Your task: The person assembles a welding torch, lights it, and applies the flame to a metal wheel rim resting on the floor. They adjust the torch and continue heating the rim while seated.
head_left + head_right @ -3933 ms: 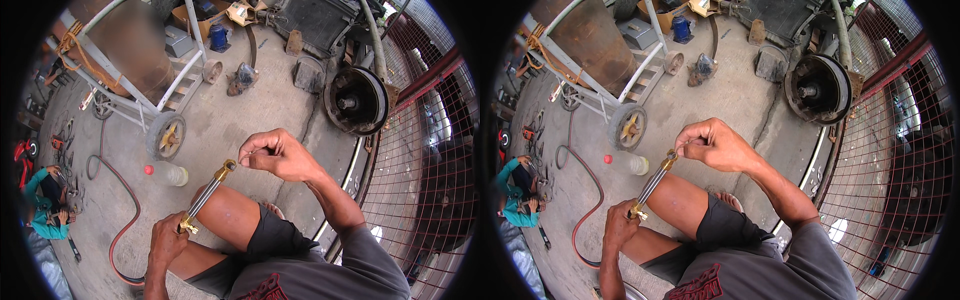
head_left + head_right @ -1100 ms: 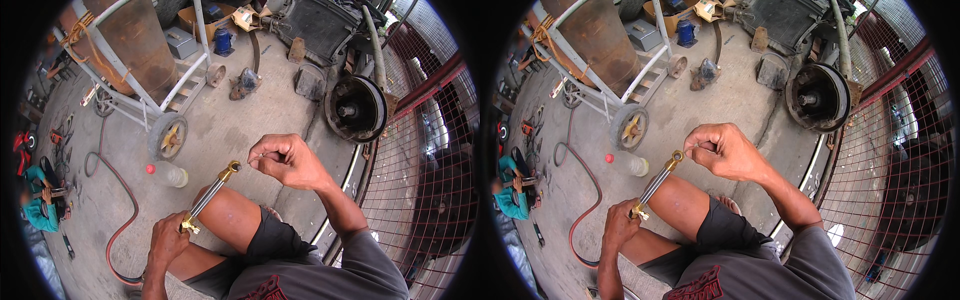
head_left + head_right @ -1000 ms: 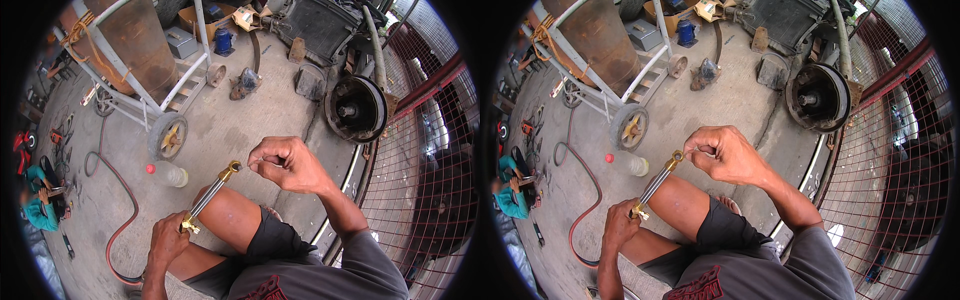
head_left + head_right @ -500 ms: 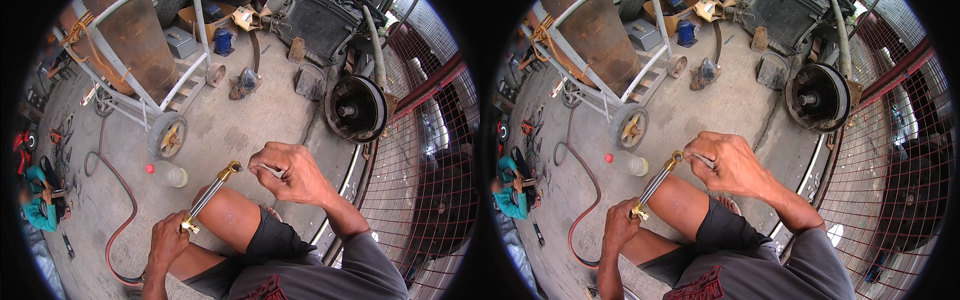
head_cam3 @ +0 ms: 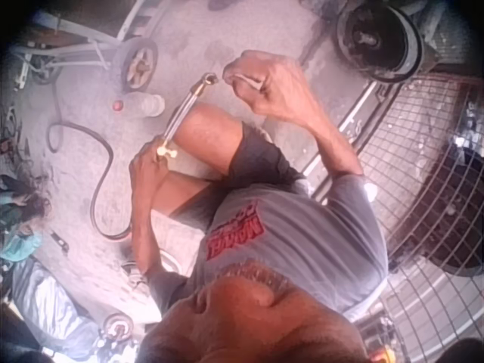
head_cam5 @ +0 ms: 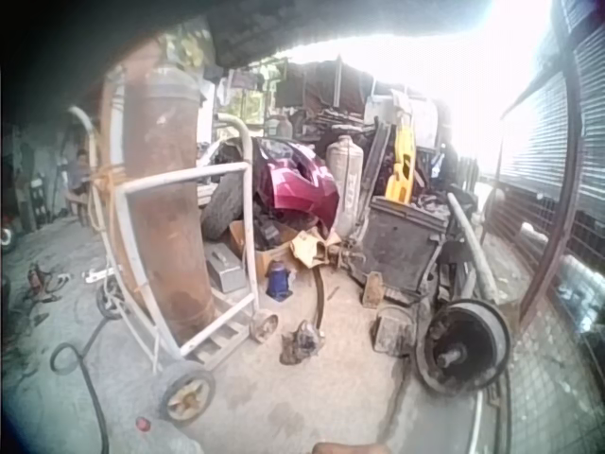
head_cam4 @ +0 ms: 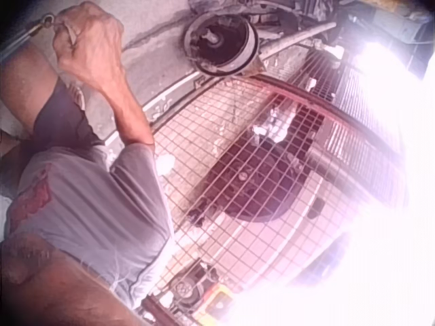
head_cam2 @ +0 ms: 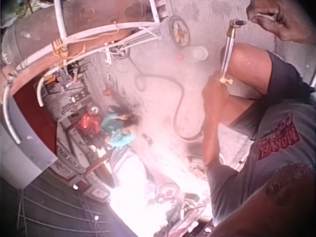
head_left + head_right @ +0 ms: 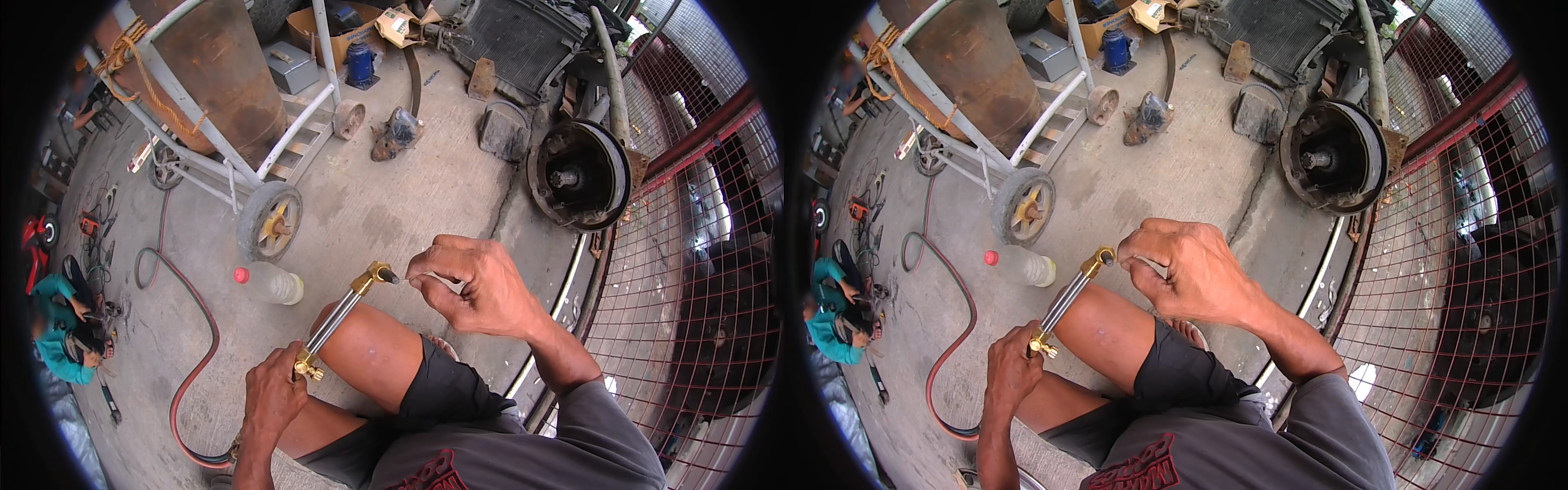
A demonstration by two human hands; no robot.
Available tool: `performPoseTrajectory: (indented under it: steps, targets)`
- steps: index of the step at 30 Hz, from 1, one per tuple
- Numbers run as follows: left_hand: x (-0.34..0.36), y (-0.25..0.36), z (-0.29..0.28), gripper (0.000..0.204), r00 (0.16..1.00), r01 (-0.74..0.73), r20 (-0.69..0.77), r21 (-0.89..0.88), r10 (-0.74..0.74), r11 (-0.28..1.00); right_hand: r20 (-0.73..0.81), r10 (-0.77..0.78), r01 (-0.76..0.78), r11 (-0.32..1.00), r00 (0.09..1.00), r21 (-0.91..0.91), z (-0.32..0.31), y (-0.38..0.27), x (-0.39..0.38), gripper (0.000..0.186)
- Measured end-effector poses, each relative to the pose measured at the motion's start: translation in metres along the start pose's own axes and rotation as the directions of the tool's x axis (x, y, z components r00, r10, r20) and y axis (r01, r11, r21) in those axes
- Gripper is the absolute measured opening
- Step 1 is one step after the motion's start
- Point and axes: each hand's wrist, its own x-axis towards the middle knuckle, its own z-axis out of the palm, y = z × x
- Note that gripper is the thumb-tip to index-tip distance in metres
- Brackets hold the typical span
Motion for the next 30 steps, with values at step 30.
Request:
performPoseTrajectory:
  steps: [30]
  targets:
    - [-0.002, -0.003, 0.004, 0.057, 1.0, -0.013, -0.026, 0.011, 0.013, 1.0, 0.241, 0.232, -0.329, 0.769, 0.942, 0.548, 0.011, 0.036, 0.006, 0.01]
